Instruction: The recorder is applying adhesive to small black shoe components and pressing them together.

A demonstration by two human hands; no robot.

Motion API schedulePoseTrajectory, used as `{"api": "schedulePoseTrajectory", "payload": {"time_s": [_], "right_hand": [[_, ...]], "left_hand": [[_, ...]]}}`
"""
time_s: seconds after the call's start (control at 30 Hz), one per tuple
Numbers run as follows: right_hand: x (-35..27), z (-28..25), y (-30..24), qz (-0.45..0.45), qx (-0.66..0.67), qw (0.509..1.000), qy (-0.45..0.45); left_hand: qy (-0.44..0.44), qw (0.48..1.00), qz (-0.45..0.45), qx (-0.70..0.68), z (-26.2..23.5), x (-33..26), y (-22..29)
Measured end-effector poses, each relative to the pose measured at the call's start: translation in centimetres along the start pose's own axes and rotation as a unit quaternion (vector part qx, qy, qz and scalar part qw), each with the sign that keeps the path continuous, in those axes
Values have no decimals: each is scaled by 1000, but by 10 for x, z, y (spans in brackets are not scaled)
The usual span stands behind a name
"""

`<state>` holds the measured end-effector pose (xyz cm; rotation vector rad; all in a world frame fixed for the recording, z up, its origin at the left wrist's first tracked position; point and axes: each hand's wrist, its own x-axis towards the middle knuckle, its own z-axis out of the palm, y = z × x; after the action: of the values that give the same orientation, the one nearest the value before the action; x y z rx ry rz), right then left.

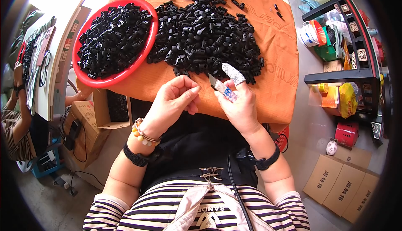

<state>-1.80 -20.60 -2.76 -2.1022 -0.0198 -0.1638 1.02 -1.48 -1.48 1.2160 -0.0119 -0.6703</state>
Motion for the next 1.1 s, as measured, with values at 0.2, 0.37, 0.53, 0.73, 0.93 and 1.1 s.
{"api": "schedulePoseTrajectory", "payload": {"time_s": [0.2,0.37,0.53,0.73,0.93,1.1], "right_hand": [[-1,0,-27,57,200,977,-49],[-5,0,-37,55,216,972,-76],[-7,1,-48,25,348,937,-27],[-10,-3,-42,27,276,958,-74],[-16,-1,-42,28,197,976,-84],[-14,0,-45,-17,189,979,-78]], "left_hand": [[-3,999,4,-39,16,-1,1],[-56,986,-14,-158,12,-2,0],[-87,968,-38,-233,4,-4,7],[-79,958,-21,-276,3,-7,10],[-63,952,-15,-300,4,-8,7],[-98,953,-4,-287,3,-9,8]]}}
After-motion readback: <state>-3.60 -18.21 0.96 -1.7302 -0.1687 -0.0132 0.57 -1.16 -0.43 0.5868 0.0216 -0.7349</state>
